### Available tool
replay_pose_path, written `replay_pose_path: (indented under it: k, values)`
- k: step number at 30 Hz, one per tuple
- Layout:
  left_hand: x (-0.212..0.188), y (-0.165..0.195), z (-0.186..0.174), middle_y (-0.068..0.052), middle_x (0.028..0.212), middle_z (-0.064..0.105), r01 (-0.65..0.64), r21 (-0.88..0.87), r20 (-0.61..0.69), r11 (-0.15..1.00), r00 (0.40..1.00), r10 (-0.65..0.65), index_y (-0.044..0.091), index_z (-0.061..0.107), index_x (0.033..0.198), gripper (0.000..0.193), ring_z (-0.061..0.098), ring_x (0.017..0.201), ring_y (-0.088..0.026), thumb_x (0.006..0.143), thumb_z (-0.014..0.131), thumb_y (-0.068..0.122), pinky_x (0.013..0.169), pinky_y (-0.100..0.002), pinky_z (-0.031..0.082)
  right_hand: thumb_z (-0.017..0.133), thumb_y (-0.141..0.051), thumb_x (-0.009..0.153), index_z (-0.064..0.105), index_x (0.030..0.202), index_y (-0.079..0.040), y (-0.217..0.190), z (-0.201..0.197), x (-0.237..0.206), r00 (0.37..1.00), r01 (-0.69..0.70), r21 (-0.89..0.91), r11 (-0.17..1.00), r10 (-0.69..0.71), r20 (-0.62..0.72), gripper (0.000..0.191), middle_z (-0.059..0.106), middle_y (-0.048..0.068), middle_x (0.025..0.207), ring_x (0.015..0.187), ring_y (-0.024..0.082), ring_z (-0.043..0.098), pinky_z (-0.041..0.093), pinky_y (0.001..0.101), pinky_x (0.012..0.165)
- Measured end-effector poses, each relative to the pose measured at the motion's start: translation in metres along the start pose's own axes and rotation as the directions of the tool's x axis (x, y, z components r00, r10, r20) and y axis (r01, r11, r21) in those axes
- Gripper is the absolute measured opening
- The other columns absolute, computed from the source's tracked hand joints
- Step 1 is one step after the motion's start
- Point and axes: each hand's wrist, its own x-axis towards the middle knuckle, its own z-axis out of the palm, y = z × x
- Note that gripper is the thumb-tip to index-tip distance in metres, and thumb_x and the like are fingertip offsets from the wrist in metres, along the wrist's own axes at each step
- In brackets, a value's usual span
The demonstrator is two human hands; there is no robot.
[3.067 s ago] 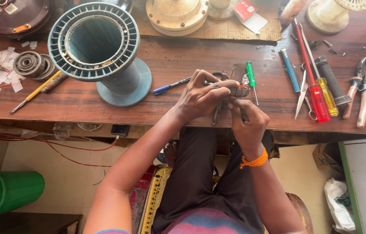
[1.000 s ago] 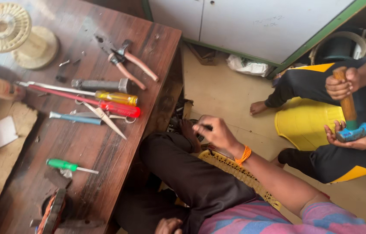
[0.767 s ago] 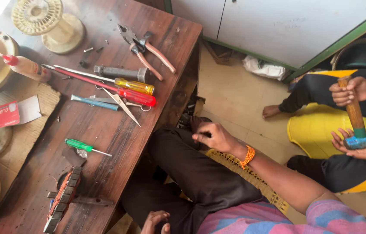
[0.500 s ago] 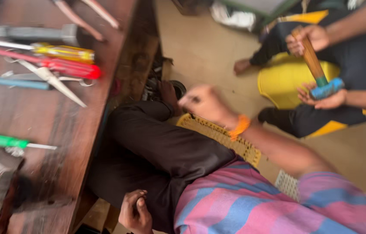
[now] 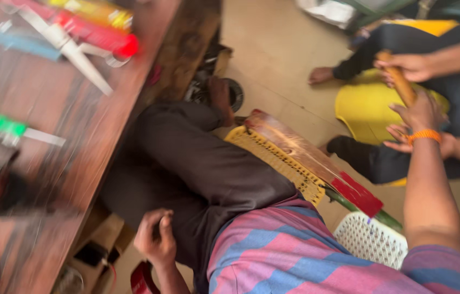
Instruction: The person sits at a workbench and uses a green-handled screwdriver to pry and reposition copper windings on a small motor armature, turning the part to work on different sides and adjusting components by hand between screwdriver passes.
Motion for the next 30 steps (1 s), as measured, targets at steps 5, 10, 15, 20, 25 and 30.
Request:
replay_pose_path:
  k: [5,10,15,20,25,30]
  values:
    - [0.011,0.016,-0.004,-0.012,0.088,0.071,-0.032,-0.006,-0.033,0.999,0.999,0.032,-0.001,0.063,0.092,0.005,0.071,0.082,-0.023,0.096,0.064,0.000,0.078,-0.030,0.055,0.093,-0.038,0.081,0.076,0.104,-0.006,-0.018,-0.010,-0.005,0.985,-0.161,0.085,0.983,0.155,0.074,0.042,0.075,0.019,0.095,0.083,0.039,0.073,0.055,0.0523,0.070]
    - [0.011,0.016,-0.005,-0.013,0.089,0.071,-0.045,-0.004,-0.011,0.999,0.999,0.045,-0.002,0.062,0.093,0.005,0.072,0.083,-0.024,0.097,0.065,-0.001,0.079,-0.031,0.056,0.091,-0.037,0.079,0.077,0.104,-0.007,0.013,-0.010,0.003,0.948,-0.251,0.190,0.949,0.200,0.248,0.041,0.077,0.020,0.098,0.091,0.037,0.074,0.056,0.0501,0.078]
    - [0.004,0.011,0.001,-0.014,0.090,0.071,-0.060,-0.059,0.045,0.996,0.997,0.063,-0.002,0.064,0.095,0.011,0.071,0.085,-0.024,0.102,0.066,0.005,0.078,-0.030,0.056,0.098,-0.036,0.077,0.076,0.100,0.003,0.050,-0.019,0.003,0.940,-0.251,-0.028,0.968,0.250,0.234,0.051,0.073,0.030,0.102,0.094,0.039,0.071,0.055,0.0469,0.080]
    - [0.001,0.002,-0.005,-0.014,0.090,0.071,-0.041,-0.064,0.028,0.997,0.999,0.043,-0.003,0.064,0.096,0.022,0.071,0.080,-0.022,0.106,0.065,0.016,0.071,-0.027,0.054,0.077,-0.001,0.083,0.067,0.110,-0.009,0.042,-0.039,-0.013,0.846,-0.498,0.631,0.595,0.171,0.505,0.030,0.072,0.007,0.116,0.101,0.018,0.072,0.059,0.0386,0.081]
    - [0.000,-0.008,-0.007,-0.013,0.089,0.070,-0.073,-0.040,-0.036,0.997,0.997,0.072,-0.004,0.064,0.097,0.026,0.072,0.077,-0.021,0.107,0.063,0.021,0.066,-0.026,0.057,0.078,0.008,0.086,0.067,0.112,-0.003,-0.003,-0.030,-0.021,0.899,-0.077,0.800,0.595,-0.305,0.314,0.030,0.072,0.005,0.121,0.117,0.017,0.068,0.052,0.0308,0.098]
    - [0.001,0.001,-0.012,-0.013,0.088,0.071,-0.053,0.044,0.022,0.998,0.998,0.052,-0.002,0.066,0.095,0.018,0.072,0.082,-0.022,0.105,0.062,0.013,0.073,-0.030,0.056,0.079,0.004,0.088,0.068,0.109,-0.004,-0.072,-0.012,-0.013,0.889,-0.036,0.920,0.391,-0.408,0.208,0.025,0.071,0.003,0.114,0.110,0.017,0.067,0.054,0.0307,0.099]
